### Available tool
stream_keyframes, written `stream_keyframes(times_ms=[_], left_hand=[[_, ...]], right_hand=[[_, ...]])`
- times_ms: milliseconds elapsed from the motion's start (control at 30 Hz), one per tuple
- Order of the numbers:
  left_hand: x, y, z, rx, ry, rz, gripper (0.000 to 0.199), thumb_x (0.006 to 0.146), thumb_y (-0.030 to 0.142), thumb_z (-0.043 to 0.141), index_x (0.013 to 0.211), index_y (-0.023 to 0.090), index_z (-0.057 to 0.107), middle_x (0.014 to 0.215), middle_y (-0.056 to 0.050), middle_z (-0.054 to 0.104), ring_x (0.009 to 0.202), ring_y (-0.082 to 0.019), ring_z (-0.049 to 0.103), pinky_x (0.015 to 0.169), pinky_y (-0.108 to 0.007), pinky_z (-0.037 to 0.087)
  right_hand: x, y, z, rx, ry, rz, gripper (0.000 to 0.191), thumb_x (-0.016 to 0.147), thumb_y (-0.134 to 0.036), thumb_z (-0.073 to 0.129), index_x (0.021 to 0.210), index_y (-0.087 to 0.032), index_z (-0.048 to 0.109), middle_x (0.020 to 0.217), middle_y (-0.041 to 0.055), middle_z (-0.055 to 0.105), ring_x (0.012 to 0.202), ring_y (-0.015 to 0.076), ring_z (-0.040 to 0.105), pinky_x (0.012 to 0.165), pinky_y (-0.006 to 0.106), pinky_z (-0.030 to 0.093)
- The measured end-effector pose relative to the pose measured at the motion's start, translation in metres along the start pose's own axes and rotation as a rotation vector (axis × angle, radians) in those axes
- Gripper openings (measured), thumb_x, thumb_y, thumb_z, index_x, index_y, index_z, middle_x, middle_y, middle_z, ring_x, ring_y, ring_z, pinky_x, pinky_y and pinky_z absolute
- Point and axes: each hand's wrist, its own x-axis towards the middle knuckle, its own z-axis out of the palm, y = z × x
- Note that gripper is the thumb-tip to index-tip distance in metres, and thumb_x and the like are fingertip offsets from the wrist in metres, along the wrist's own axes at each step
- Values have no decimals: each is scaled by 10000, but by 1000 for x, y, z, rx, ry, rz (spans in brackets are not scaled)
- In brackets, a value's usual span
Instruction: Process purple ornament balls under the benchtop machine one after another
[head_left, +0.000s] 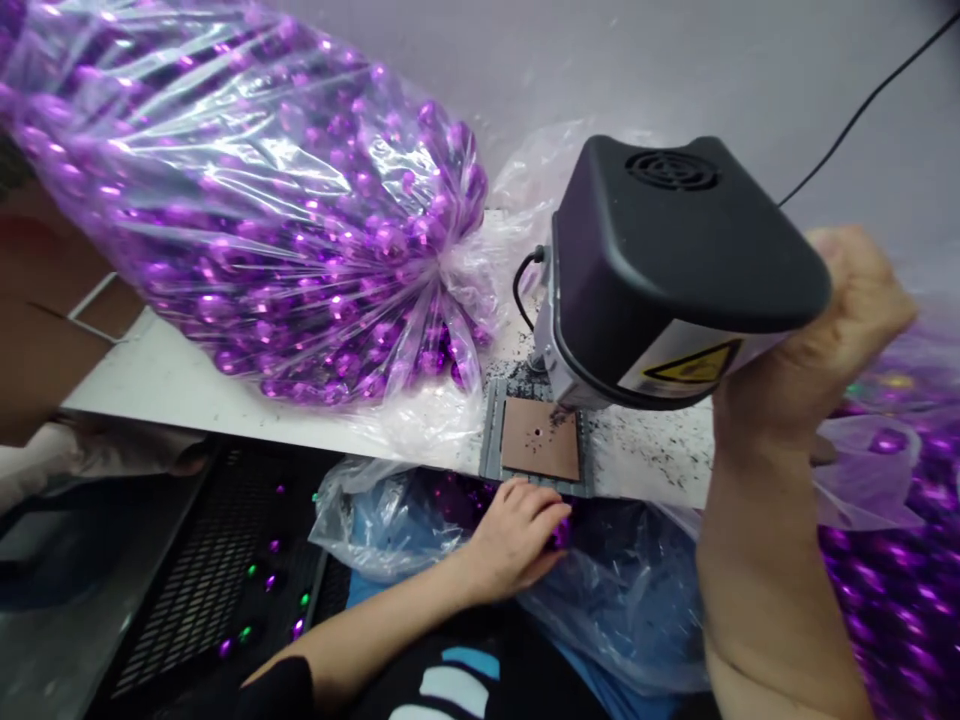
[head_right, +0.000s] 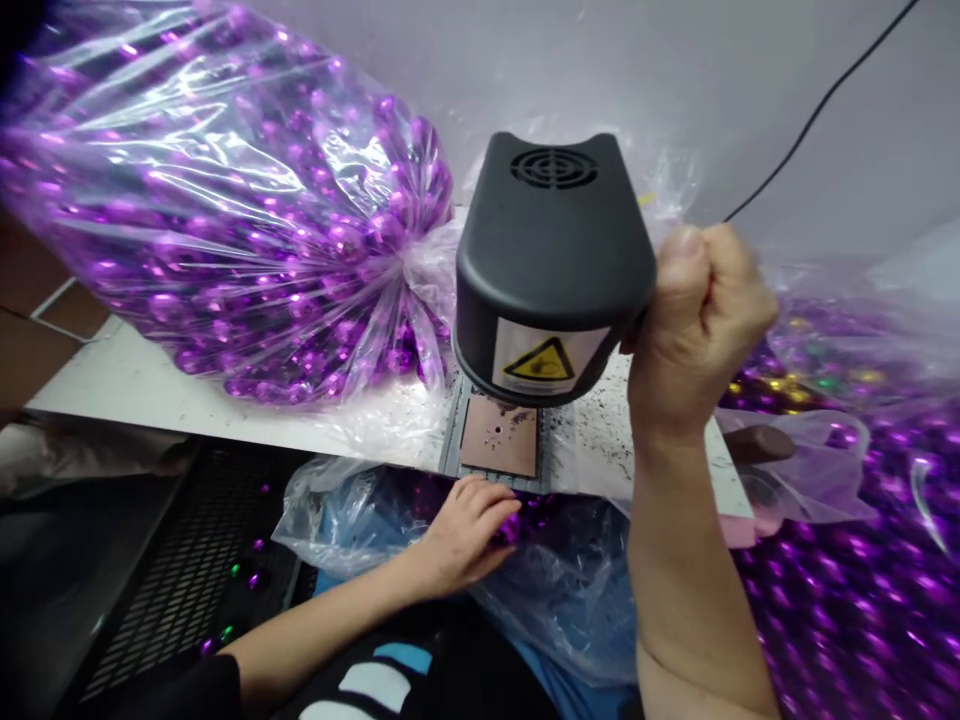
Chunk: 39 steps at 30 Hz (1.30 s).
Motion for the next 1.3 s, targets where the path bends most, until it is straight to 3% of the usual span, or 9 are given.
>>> stream_keyframes(times_ms=[133,233,333,533,667,900,1100,1200,1300], left_hand=[[-2,6,-7,16,8,-8,654,847,470,665,1374,166,425,1278,-154,593,1149,-281,564,1067,-509,381],[14,-19,-40,-35,280,-56,362,923,349,584,1242,191,521,1120,-107,647,1062,-222,594,928,-382,481],[38,-71,-76,90,578,-314,185,972,210,457,1115,201,573,1028,-81,654,996,-202,613,889,-359,489],[79,-141,-90,309,241,-678,297,932,259,537,1214,167,547,1203,-129,605,1064,-260,627,870,-379,508],[84,-141,-78,367,169,-745,467,879,382,614,1277,167,500,1219,-137,551,1033,-286,629,803,-388,523],[69,-152,-82,126,196,-613,404,921,149,392,1294,209,535,1250,-98,557,1093,-221,614,926,-355,498],[78,-146,-82,224,90,-622,441,814,178,585,1250,220,531,1197,-116,576,959,-258,645,801,-362,509],[77,-136,-90,204,144,-681,390,821,250,630,1195,195,535,1127,-112,601,916,-243,640,798,-364,499],[60,-122,-114,-173,292,-735,426,824,383,647,1195,204,540,1045,-64,642,818,-186,624,752,-332,496]], right_hand=[[1,0,0,1,7,5,514,917,-473,443,594,-106,284,582,-34,201,558,-11,255,580,192,166],[2,-1,-2,-15,-33,23,555,898,-567,428,603,-109,325,578,-31,226,567,-4,259,567,190,175],[2,-1,-4,-34,-56,46,580,893,-618,399,614,-111,347,561,-32,229,551,-5,254,547,192,164],[2,2,-2,-8,-51,69,584,886,-624,413,610,-116,329,557,-39,216,537,-9,237,524,186,152],[2,1,-2,13,-57,77,575,879,-616,433,608,-121,326,553,-39,226,536,-4,237,517,187,153],[2,2,-2,40,-50,83,560,866,-612,463,611,-125,357,552,-33,242,526,3,258,516,208,174],[1,6,-5,-15,-16,66,510,876,-517,490,614,-116,315,598,-27,238,579,4,252,557,208,187],[-1,5,-8,-42,-19,92,471,885,-507,473,649,-110,381,616,-22,291,610,10,291,582,212,218],[-4,3,-9,-68,-42,156,502,884,-572,450,680,-113,445,606,-24,298,597,14,331,583,212,258]])
